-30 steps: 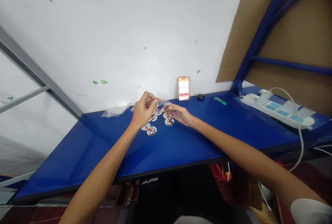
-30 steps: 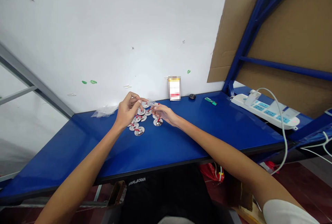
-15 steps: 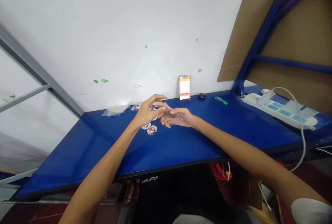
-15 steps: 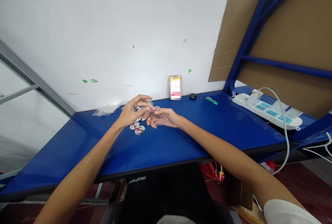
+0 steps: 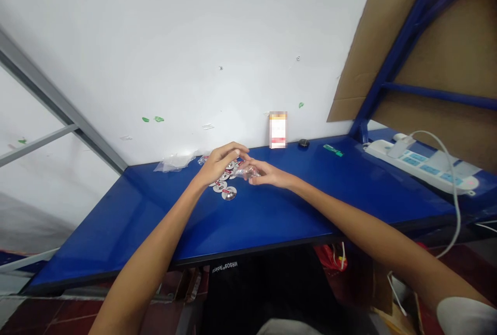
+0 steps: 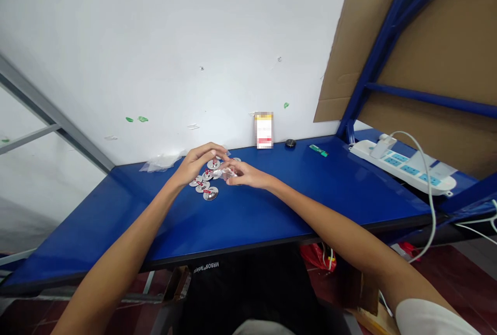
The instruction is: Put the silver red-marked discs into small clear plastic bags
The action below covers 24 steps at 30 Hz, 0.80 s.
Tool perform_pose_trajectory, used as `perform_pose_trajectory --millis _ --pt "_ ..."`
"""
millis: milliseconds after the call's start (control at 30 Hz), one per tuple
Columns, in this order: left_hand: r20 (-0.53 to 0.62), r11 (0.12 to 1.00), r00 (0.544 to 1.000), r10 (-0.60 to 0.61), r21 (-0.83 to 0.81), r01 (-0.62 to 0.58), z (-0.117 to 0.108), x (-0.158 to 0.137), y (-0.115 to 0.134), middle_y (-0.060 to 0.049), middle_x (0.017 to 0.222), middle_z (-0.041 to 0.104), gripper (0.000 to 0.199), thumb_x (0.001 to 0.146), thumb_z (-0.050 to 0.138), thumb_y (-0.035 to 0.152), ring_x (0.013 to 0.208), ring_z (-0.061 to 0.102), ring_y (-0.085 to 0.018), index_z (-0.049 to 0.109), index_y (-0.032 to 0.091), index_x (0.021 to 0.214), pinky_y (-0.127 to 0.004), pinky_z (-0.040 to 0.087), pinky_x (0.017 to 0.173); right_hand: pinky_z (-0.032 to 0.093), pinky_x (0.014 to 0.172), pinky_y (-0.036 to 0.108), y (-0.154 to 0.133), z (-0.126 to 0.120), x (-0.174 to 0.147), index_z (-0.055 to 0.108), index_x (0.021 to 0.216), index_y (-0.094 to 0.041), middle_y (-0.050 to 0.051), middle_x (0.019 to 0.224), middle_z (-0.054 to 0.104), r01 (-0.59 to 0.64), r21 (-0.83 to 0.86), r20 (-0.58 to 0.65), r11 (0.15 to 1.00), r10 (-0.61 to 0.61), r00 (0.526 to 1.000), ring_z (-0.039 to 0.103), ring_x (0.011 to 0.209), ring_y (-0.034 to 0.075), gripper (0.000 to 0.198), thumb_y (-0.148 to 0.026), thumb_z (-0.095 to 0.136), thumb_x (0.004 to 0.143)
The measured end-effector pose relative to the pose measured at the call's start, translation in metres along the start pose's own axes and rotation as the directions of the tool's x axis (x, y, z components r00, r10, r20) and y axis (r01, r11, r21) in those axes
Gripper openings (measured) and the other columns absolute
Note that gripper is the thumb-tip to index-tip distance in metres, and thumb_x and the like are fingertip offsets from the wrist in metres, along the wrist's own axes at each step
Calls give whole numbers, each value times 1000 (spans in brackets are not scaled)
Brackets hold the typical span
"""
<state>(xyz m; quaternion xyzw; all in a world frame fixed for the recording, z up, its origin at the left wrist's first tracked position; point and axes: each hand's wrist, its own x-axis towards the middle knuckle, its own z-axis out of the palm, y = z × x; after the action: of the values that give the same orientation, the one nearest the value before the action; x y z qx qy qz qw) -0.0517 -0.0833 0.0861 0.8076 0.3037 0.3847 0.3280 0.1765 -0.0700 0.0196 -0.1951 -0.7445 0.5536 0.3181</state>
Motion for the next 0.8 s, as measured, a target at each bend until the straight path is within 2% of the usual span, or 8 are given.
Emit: perform_pose_trajectory --millis 67,133,200,300,400,500,633,800 --pt "-20 991 999 40 131 -37 -4 0 -3 -9 109 80 33 106 59 49 107 72 -27 79 24 105 -45 54 103 49 78 35 -2 2 -1 62 127 -24 4 106 67 61 -242 -138 968 -97 986 59 84 20 45 -34 78 86" --pt "-22 963 996 88 258 -80 -6 0 -5 -7 103 79 27 101 67 48 103 69 -27 80 25 97 -44 53 101 50 82 37 -2 3 -1 58 129 -24 5 109 66 88 -423 -240 902 -205 949 61 87 21 47 -30 76 87" --pt "-7 940 993 121 321 -112 -5 0 -5 -6 101 78 21 97 73 46 102 67 -27 80 26 94 -44 52 99 51 85 38 -1 3 -2 56 133 -24 6 114 66 110 -531 -282 840 -298 912 64 91 23 51 -27 75 86" --pt "0 937 993 121 330 -115 -1 -1 -6 -6 105 78 17 93 78 43 106 66 -27 80 28 101 -43 53 97 51 92 41 1 0 -3 53 137 -24 10 123 63 122 -644 -289 755 -389 875 65 101 26 55 -26 74 87" --pt "36 924 988 147 351 -150 0 0 -10 -5 103 77 17 94 79 41 107 64 -27 79 28 105 -44 52 97 51 95 43 0 -2 -4 50 140 -24 11 124 61 114 -708 -276 697 -422 864 64 108 29 58 -25 74 87" --pt "105 885 976 189 413 -215 -1 1 -16 -5 98 75 14 96 76 41 107 60 -27 80 28 100 -43 50 97 52 96 44 -1 -3 -3 49 141 -25 10 122 60 110 -717 -270 688 -420 866 63 110 30 60 -27 75 88" --pt "120 834 979 166 513 -204 0 0 -20 -7 103 71 18 97 75 43 106 55 -29 79 28 106 -44 49 94 52 98 45 0 -3 -3 48 143 -25 10 122 58 129 -725 -246 677 -429 869 62 111 30 59 -28 74 90" --pt "136 875 982 132 449 -180 6 -2 -12 -6 102 69 10 99 70 35 107 56 -28 74 27 96 -45 50 95 51 101 47 1 -4 -3 47 143 -25 11 121 57 133 -747 -222 651 -433 873 61 114 32 59 -26 73 90"
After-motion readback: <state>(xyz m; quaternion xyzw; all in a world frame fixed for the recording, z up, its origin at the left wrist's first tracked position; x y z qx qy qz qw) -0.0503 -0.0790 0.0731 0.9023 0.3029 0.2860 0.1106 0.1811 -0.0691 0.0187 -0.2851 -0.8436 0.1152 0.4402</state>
